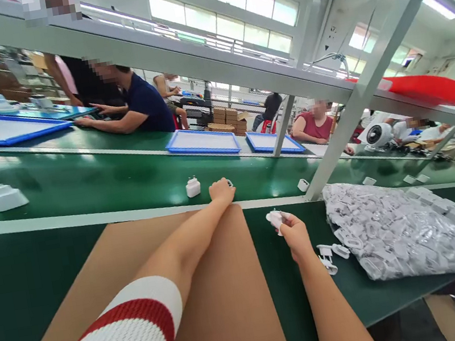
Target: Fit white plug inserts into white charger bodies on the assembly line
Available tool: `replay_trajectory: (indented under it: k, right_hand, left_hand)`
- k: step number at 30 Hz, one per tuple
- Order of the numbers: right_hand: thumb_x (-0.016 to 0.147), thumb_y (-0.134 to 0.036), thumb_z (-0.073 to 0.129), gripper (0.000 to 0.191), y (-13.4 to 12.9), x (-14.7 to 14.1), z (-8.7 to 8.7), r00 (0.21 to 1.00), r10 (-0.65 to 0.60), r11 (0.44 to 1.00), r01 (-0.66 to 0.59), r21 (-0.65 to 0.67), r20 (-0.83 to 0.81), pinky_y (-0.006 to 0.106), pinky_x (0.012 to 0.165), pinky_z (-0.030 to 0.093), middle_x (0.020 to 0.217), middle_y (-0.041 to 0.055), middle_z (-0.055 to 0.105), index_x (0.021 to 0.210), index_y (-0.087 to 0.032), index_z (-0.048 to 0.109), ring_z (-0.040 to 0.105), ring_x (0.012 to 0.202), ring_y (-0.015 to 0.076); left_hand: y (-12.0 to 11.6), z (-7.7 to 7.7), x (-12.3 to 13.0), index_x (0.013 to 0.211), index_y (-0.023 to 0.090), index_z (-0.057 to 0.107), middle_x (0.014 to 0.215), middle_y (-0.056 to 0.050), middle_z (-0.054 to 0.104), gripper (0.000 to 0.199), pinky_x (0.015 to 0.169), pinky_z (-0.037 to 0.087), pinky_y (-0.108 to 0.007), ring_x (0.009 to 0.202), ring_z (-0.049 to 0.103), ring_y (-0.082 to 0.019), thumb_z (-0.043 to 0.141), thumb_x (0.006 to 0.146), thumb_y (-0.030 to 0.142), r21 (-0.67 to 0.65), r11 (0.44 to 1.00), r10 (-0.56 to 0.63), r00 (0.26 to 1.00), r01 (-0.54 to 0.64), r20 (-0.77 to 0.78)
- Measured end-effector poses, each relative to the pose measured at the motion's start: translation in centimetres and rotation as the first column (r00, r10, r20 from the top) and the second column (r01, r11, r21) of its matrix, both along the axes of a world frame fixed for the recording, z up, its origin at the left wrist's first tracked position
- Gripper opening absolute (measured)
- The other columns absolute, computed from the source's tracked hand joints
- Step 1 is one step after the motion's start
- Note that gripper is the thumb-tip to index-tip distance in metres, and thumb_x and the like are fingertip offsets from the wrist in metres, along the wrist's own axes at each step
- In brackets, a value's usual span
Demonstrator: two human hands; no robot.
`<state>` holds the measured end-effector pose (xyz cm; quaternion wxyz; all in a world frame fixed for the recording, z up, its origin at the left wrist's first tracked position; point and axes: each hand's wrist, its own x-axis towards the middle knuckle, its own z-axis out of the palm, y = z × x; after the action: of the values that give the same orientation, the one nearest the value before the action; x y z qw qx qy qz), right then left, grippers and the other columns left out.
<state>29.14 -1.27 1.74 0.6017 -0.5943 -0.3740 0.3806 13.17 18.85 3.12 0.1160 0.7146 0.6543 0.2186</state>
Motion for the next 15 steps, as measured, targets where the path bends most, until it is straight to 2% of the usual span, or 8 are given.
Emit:
replay_trajectory:
  k: [3,6,9,13,15]
  right_hand:
    - [0.051,-0.035,0.082,0.041,-0.3,-0.4,0.6,0.970,0.037,0.999,-0.036,0.007,-0.242,0.030,0.070,0.049,0.091,0.0064,0.075,0.088,-0.019,0.076,0.066,0.081,0.0192]
    - [0.046,-0.033,0.087,0.038,-0.4,-0.6,1.0,0.949,0.054,0.998,-0.055,0.007,-0.311,0.029,0.070,0.049,0.084,0.0049,0.074,0.079,-0.019,0.074,0.064,0.076,0.0167]
    - [0.047,-0.032,0.087,0.038,-0.4,-0.9,1.1,0.942,0.093,0.995,-0.096,0.006,-0.321,0.030,0.071,0.048,0.082,0.0041,0.073,0.080,-0.018,0.074,0.063,0.075,0.0163]
    - [0.056,-0.034,0.083,0.033,-0.8,-1.9,0.9,0.963,0.176,0.984,-0.180,-0.002,-0.205,0.029,0.068,0.045,0.087,0.0050,0.074,0.084,-0.018,0.074,0.062,0.074,0.0152]
    - [0.058,-0.033,0.081,0.030,-1.1,-2.4,0.8,0.969,0.222,0.974,-0.225,-0.017,-0.111,0.027,0.063,0.042,0.090,0.0061,0.075,0.083,-0.017,0.071,0.062,0.074,0.0153]
  left_hand:
    - [-0.8,0.3,-0.2,0.138,0.011,0.054,0.129,-0.021,0.065,0.052,0.102,0.047,-0.047,0.125,0.056,-0.038,0.054,0.088,0.023,-0.001,0.992,-0.128,0.992,0.128,0.024]
    - [-3.6,0.4,-1.3,0.146,0.016,0.048,0.134,-0.014,0.065,0.060,0.105,0.046,-0.039,0.128,0.055,-0.031,0.052,0.086,0.019,0.000,0.940,-0.341,0.939,0.341,0.037]
    - [-8.6,0.3,-3.3,0.145,0.022,0.050,0.130,-0.008,0.067,0.059,0.105,0.047,-0.037,0.122,0.060,-0.028,0.053,0.086,0.023,-0.009,0.867,-0.497,0.867,0.498,0.038]
    - [-15.8,-0.1,-6.3,0.141,0.023,0.052,0.138,-0.008,0.062,0.054,0.109,0.042,-0.045,0.125,0.057,-0.031,0.051,0.087,0.026,0.008,0.750,-0.661,0.749,0.661,0.054]
    - [-18.3,-0.7,-7.4,0.143,0.023,0.049,0.136,-0.009,0.064,0.054,0.109,0.041,-0.047,0.124,0.058,-0.031,0.051,0.089,0.029,-0.017,0.744,-0.660,0.740,0.667,0.130]
